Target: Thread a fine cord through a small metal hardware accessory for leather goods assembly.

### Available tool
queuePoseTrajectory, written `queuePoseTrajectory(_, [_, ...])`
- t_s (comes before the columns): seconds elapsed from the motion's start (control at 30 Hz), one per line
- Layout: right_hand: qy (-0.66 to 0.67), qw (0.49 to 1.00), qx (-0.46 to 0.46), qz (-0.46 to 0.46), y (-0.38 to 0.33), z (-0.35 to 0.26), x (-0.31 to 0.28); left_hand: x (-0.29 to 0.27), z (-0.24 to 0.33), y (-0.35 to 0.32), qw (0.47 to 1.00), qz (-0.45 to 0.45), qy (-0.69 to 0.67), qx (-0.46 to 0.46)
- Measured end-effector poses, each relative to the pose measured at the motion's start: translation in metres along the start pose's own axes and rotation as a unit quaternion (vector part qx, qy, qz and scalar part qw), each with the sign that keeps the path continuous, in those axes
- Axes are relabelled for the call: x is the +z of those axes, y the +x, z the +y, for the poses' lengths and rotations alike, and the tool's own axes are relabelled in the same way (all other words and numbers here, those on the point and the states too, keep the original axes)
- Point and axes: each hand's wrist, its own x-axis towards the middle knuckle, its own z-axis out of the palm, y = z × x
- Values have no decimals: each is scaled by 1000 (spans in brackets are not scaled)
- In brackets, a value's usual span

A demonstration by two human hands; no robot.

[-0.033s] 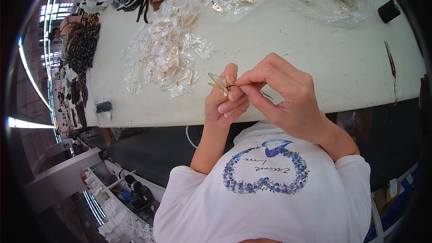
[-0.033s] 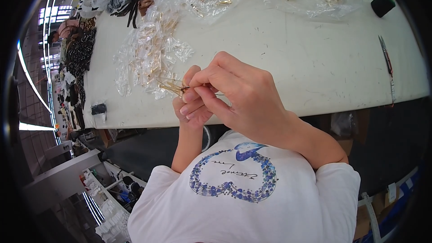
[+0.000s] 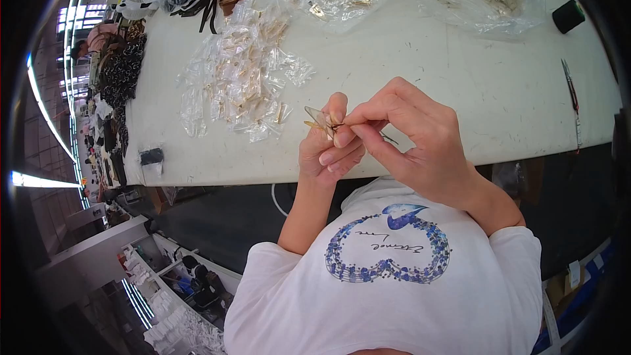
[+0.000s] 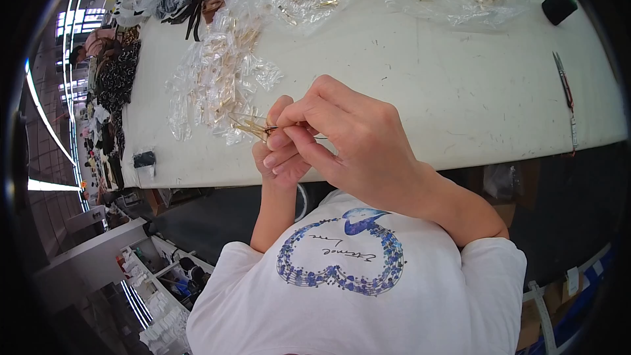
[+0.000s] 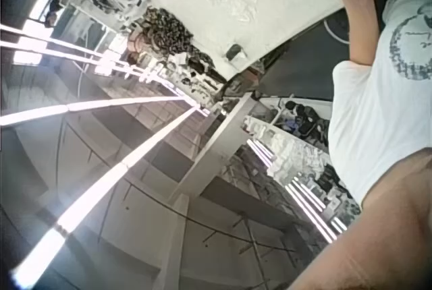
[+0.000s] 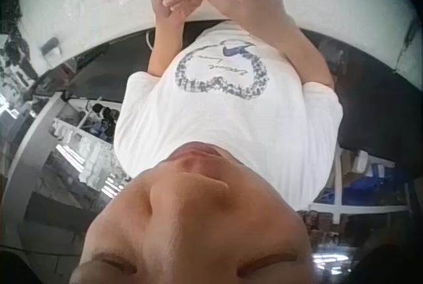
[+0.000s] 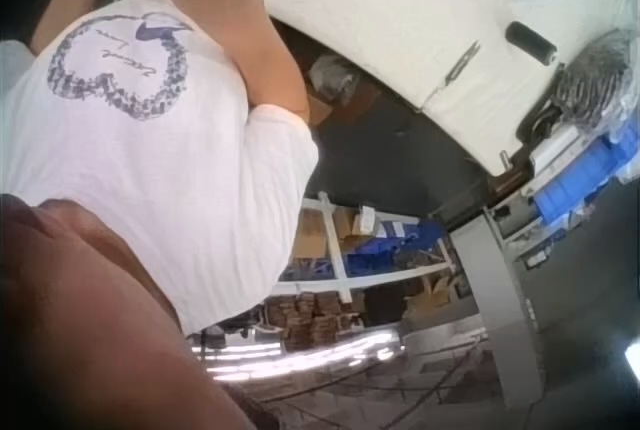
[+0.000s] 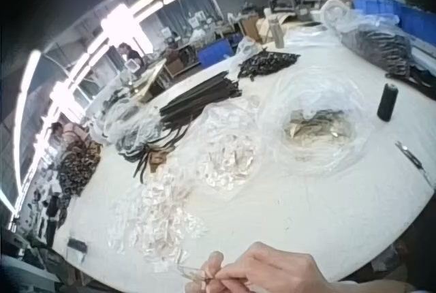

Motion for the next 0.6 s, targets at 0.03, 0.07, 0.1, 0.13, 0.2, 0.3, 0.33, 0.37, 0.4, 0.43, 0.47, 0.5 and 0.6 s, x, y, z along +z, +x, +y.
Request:
queuePoseTrajectory(0.03, [0,1000,0,0,0,0,0,1,0,0,1000,0,0,0])
queuePoseTrajectory(0.07, [0,1000,2,-1,0,0,-1,1,-1,1,1000,-2,7,1])
queuePoseTrajectory(0.1, [1,1000,4,-2,0,-1,-1,2,-1,1,1000,-4,13,3])
queuePoseTrajectory(0.13, [1,1000,3,-3,0,0,-1,3,0,1,1000,-4,13,4])
queuePoseTrajectory(0.2, [6,1000,4,20,2,1,1,8,5,1,990,29,137,30])
queuePoseTrajectory(0.3, [12,999,44,15,3,15,-2,15,12,4,944,91,311,66])
queuePoseTrajectory(0.33, [11,999,41,12,1,20,-2,19,12,4,944,89,310,70])
queuePoseTrajectory(0.37, [76,993,87,2,-1,25,-2,23,12,5,916,129,376,60])
queuePoseTrajectory(0.4, [139,981,132,-8,1,28,-4,27,13,8,881,168,439,50])
queuePoseTrajectory(0.43, [141,982,126,-18,3,26,-4,30,13,6,880,169,440,61])
queuePoseTrajectory(0.47, [187,966,174,-30,4,23,-3,34,15,4,876,181,444,50])
queuePoseTrajectory(0.5, [232,947,220,-44,6,19,-3,38,17,2,872,193,448,42])
queuePoseTrajectory(0.6, [353,889,285,-60,12,10,-8,42,16,-7,852,205,478,65])
